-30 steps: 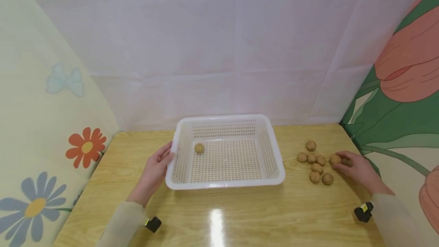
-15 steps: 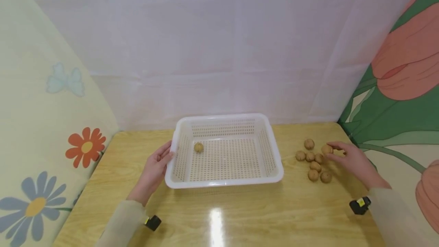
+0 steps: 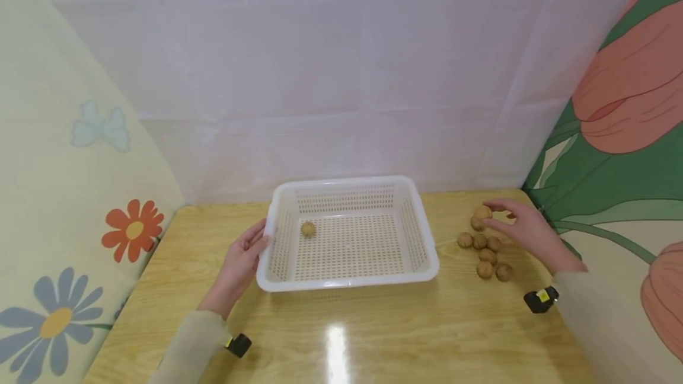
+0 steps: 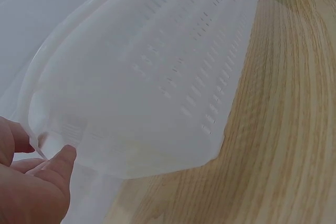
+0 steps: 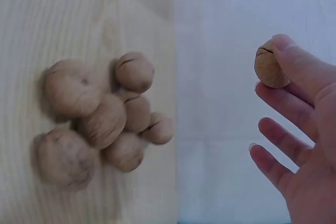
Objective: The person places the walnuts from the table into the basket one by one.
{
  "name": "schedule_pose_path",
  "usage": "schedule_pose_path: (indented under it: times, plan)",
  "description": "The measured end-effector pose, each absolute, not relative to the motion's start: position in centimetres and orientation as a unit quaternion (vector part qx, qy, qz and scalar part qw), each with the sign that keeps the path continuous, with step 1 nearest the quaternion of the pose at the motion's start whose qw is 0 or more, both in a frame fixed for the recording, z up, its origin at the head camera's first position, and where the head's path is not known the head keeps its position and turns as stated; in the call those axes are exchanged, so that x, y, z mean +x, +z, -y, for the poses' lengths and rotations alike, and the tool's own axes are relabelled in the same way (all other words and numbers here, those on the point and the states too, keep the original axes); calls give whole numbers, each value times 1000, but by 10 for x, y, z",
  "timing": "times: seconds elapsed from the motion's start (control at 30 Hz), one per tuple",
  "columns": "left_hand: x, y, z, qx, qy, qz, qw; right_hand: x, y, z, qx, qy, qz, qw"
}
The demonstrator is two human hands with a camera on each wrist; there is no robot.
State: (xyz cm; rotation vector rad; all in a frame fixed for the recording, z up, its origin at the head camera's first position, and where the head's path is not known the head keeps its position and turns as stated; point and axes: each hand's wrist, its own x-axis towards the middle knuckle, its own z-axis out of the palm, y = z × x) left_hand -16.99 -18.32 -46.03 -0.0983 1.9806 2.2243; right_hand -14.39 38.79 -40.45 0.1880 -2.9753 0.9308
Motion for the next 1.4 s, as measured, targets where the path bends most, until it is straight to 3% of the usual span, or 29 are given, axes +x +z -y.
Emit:
schedule_pose_path:
  times: [0.3, 0.53, 1.4]
  plan:
    - [-171, -458, 186, -32, 740, -668, 78, -169, -394, -354, 132, 302, 944, 25]
    - [-171, -457, 185, -35, 727, -681, 78, -184, -383, -320, 143, 313, 939, -27]
    - [-169, -459, 184, -35, 729, -680, 71, -246, -380, -201, 281, 329, 900, -52]
